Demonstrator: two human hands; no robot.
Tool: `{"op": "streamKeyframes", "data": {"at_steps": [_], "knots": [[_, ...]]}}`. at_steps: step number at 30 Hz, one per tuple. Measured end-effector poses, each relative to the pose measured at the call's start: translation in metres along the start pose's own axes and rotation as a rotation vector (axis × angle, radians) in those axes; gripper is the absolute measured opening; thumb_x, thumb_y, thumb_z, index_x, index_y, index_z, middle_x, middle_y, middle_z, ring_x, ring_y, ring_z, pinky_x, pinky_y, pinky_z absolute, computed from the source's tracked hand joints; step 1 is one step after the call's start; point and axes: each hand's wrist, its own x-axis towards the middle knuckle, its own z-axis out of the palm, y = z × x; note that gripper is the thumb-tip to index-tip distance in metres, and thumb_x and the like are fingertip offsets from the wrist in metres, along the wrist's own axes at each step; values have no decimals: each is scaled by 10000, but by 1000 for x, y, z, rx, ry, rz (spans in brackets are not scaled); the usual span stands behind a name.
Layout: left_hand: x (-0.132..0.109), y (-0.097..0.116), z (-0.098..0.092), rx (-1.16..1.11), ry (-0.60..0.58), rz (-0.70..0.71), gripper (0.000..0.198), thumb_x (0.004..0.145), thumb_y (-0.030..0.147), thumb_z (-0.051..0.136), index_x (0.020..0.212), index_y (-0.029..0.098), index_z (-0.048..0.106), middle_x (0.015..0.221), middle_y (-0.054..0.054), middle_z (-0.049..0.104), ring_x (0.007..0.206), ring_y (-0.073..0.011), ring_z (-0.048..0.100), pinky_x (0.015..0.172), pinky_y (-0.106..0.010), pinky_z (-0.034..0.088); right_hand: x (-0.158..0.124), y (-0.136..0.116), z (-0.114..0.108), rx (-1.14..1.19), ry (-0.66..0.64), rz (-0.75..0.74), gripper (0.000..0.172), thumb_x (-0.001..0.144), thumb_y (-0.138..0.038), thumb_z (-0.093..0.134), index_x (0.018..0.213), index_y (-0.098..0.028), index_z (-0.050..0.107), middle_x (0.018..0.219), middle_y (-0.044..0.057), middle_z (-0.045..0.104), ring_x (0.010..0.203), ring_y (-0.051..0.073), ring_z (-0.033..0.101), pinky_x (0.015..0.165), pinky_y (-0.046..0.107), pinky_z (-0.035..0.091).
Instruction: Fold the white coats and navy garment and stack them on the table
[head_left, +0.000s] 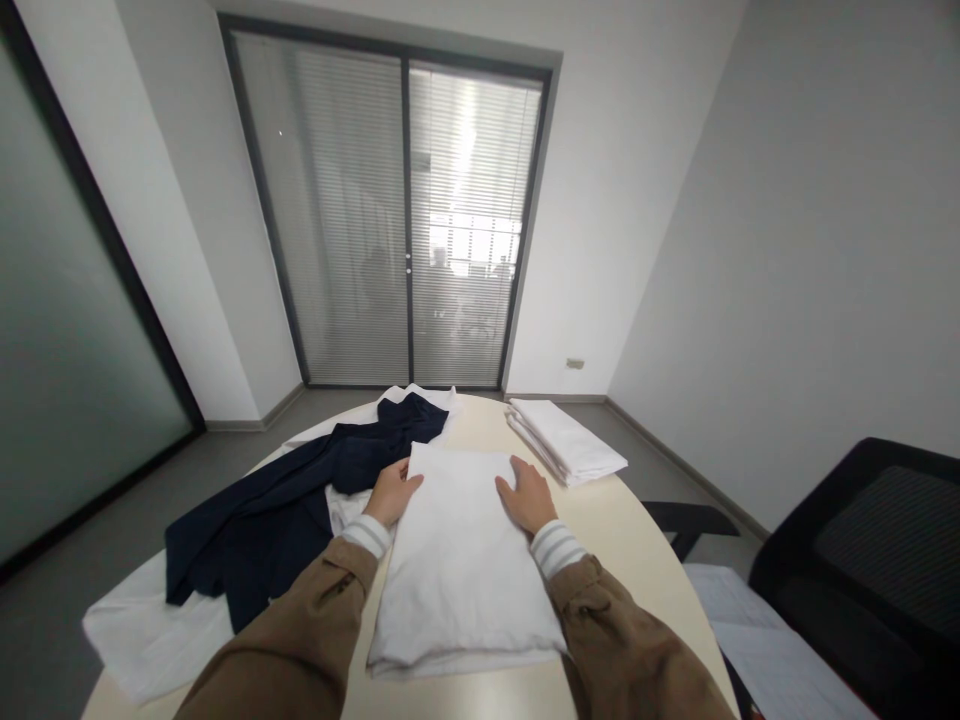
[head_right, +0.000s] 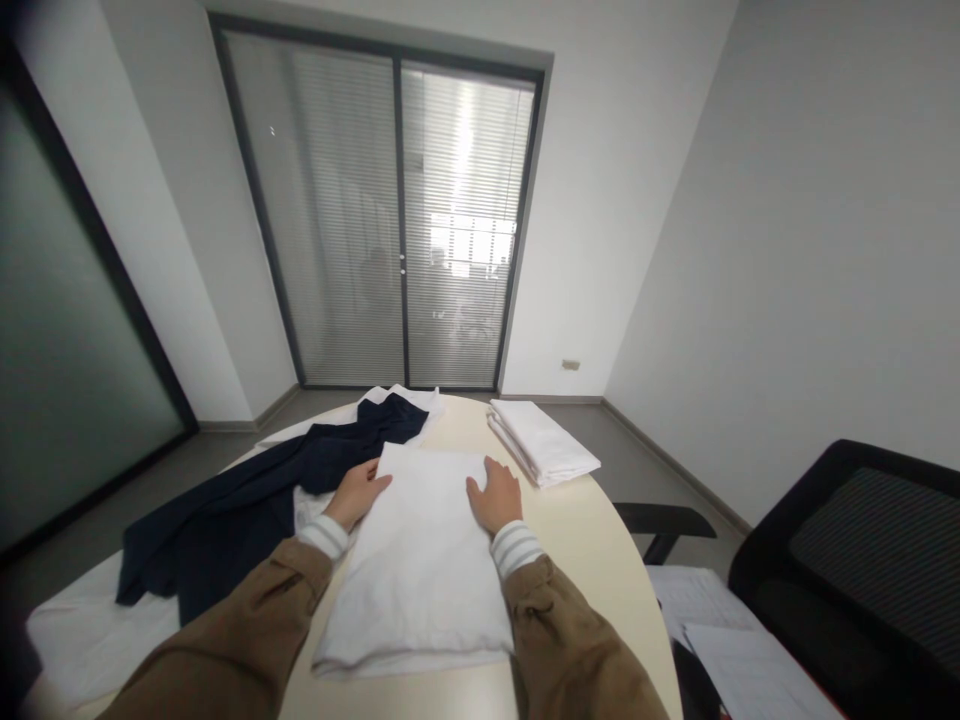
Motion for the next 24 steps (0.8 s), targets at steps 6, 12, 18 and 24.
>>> {"op": "streamKeyframes", "data": {"at_steps": [6, 12, 18, 24], "knots": [[-8, 18, 7, -415, -20, 74, 591, 711, 374, 751, 1218, 119, 584, 1200, -143, 689, 1055, -283, 673, 958, -425, 508, 9, 18, -14, 670, 27, 54, 836, 768, -407, 622, 1490, -167, 274, 1470, 166, 462, 1297, 267, 510, 1078, 445, 412], [-12, 31, 2, -531, 56, 135, 629, 740, 391, 737, 1282, 156, 520, 1325, -143, 615, 1163, -282, 616, 994, -414, 487, 0, 22, -30, 1046, -409, -54, 698, 658, -459, 768, 1261, -187, 546, 1167, 115, 707, 1052, 311, 675, 937, 504, 521], [-19, 15, -5, -366, -190, -56, 696, 647, 205, 754, 1296, 173, 505, 1202, -127, 687, 1086, -296, 659, 966, -448, 509, -5, 19, -29, 1143, -261, -54, 716, 672, -433, 759, 1306, -230, 495, 1262, 112, 662, 1110, 311, 651, 965, 494, 507], [-21, 6, -8, -415, -258, -30, 669, 621, 226, 796, 1238, 150, 550, 1151, -135, 709, 1061, -303, 673, 975, -476, 495, -9, 17, -41, 1191, -344, -2, 693, 691, -388, 740, 1324, -247, 496, 1229, 100, 684, 1051, 313, 682, 935, 500, 522]]}}
